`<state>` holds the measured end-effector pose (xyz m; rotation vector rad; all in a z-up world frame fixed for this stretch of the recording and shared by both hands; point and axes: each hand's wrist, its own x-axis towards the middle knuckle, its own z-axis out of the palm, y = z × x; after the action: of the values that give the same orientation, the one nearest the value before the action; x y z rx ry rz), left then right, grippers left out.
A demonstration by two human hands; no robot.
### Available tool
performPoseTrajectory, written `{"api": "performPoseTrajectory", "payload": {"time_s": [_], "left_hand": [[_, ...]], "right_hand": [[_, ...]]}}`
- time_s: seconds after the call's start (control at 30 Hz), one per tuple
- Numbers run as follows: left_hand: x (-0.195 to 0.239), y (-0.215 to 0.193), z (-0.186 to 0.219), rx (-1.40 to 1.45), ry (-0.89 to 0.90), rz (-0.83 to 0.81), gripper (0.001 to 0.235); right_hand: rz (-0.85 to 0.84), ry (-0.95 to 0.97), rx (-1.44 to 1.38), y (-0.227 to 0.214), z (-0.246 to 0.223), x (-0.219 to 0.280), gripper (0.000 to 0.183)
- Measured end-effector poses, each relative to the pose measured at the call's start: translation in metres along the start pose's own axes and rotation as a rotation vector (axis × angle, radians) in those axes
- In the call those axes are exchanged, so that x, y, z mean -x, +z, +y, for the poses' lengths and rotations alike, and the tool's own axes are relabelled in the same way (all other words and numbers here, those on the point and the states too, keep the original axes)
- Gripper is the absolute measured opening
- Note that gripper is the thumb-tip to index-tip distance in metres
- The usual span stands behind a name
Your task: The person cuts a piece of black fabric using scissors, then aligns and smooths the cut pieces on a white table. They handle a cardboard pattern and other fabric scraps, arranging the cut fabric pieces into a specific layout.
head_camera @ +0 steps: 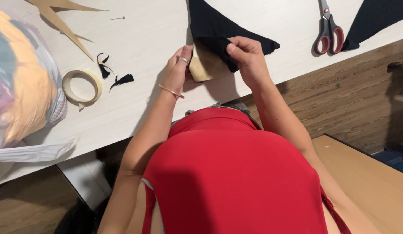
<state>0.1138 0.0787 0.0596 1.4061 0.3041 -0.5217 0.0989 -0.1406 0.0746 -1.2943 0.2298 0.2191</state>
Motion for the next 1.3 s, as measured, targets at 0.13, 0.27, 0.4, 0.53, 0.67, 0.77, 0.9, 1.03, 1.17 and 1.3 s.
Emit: {"api": "performPoseTrajectory", "payload": {"time_s": [0.13,0.27,0.4,0.53,0.67,0.77,0.9,1.03,1.17,1.3], "left_hand": [[-0.016,0.003,-0.028,-0.027,0.021,0.011,0.044],[-0.024,-0.012,-0.039,-0.448,-0.003,0.001,0.011],[0.000,-0.038,0.008,-0.847,-0.186,0.103,0.020],[0.001,-0.089,-0.001,-0.767,-0.130,0.170,0.015],[0.003,-0.137,-0.019,-0.788,-0.005,0.313,0.016],[0.019,-0.137,0.007,-0.844,0.052,0.396,0.017],[0.027,-0.132,0.031,-0.839,0.024,0.438,0.029],[0.029,-0.136,0.012,-0.883,0.034,0.408,0.028],[0.017,-0.143,-0.025,-0.761,0.226,0.504,0.021],[-0.005,-0.155,-0.049,-0.702,0.435,0.532,0.022]], "right_hand": [[-0.031,-0.010,0.002,0.007,0.002,0.002,0.021],[0.170,0.058,-0.298,-0.001,-0.007,-0.016,0.008],[0.251,0.114,-0.805,-0.053,-0.008,-0.064,0.018],[0.077,-0.059,-0.801,-0.158,-0.008,-0.064,0.032],[0.497,-0.128,-1.007,-0.239,0.016,-0.042,0.037],[0.746,-0.107,-0.932,-0.244,0.011,-0.022,0.037],[0.950,-0.174,-0.320,-0.198,-0.026,0.009,0.026],[0.827,-0.772,0.727,-0.157,-0.019,0.037,0.044],[0.228,-0.295,1.321,-0.116,0.048,0.047,0.078],[-0.013,-0.253,1.632,-0.036,0.058,0.081,0.091]]}}
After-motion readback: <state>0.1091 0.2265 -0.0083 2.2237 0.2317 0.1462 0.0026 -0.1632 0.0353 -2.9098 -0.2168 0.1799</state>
